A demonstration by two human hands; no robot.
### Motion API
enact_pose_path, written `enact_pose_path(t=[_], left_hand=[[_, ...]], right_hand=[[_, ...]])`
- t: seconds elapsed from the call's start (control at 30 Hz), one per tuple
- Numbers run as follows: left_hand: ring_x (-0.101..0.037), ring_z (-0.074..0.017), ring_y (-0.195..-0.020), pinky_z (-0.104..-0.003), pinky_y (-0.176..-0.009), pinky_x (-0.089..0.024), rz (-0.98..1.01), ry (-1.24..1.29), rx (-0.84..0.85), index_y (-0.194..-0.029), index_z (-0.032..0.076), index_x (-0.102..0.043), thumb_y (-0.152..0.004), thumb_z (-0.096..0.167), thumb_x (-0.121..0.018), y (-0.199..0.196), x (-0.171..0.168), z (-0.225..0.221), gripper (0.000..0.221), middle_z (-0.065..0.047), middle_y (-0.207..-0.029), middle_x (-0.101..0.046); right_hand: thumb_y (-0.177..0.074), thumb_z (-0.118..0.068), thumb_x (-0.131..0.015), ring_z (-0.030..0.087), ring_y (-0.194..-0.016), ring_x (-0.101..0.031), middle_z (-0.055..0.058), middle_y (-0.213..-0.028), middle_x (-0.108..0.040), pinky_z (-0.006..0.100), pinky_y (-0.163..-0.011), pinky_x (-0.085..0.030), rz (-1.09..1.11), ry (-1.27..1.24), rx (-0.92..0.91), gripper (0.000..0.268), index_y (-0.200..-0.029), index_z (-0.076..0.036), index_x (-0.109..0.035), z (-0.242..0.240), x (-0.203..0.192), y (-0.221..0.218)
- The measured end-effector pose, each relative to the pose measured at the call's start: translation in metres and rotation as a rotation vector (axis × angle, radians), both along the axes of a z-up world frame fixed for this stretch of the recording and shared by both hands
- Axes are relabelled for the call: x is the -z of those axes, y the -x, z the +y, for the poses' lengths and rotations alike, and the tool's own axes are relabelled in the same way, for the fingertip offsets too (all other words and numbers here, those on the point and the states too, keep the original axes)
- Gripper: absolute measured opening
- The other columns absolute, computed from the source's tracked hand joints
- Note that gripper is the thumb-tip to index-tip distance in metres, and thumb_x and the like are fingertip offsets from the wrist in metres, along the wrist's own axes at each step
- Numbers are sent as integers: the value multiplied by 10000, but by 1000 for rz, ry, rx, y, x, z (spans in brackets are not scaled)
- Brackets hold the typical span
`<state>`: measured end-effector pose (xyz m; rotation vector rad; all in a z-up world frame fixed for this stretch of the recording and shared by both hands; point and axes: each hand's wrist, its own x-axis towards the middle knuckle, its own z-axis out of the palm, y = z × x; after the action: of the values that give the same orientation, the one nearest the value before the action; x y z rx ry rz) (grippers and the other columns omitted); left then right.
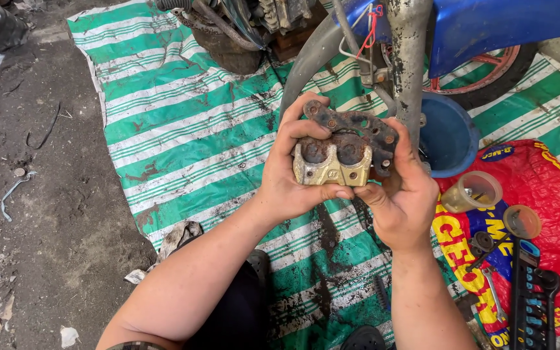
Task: Inspecting and manipulating a motorcycle brake caliper assembly using a small tool to check the pads and pins.
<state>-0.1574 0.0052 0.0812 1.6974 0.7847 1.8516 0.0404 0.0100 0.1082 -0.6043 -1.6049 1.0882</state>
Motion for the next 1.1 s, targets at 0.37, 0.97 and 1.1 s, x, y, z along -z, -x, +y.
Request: enact_pose_path(t=[0.37, 0.97, 1.1], left_hand=[[-428, -374, -1610, -538, -1360, -443, -23, -34, 47, -1358, 245, -520, -789, 449, -985, 6, 2, 4, 763, -149, -1687, -373], [-441, -392, -1674, -547, -1386, -473, -38, -2, -8, -1365, 233, -533, -763, 385, -1016, -6, -1, -4, 787, -109, -1742, -348], [-459, -392, -1644, -545, -1366, -478, -18, -14, -15, -1351, 227, -541, -765, 387, -1016, -6, -3, -4, 771, -124, -1722, -366]], right_hand=[[-949, -185, -807, 298, -1499, -577, 194, -1666, -525, 425, -1325, -482, -37, -32, 11, 859, -1678, 40, -409, -2, -3, 6], [-972, -215, -786, 265, -1493, -570, 169, -1668, -533, 407, -1326, -483, 39, 28, -52, 863, -1706, 17, -395, 3, 2, -4], [-956, -231, -795, 242, -1471, -582, 154, -1633, -570, 380, -1328, -474, 61, 59, -69, 861, -1692, 6, -416, 3, 1, -4]])
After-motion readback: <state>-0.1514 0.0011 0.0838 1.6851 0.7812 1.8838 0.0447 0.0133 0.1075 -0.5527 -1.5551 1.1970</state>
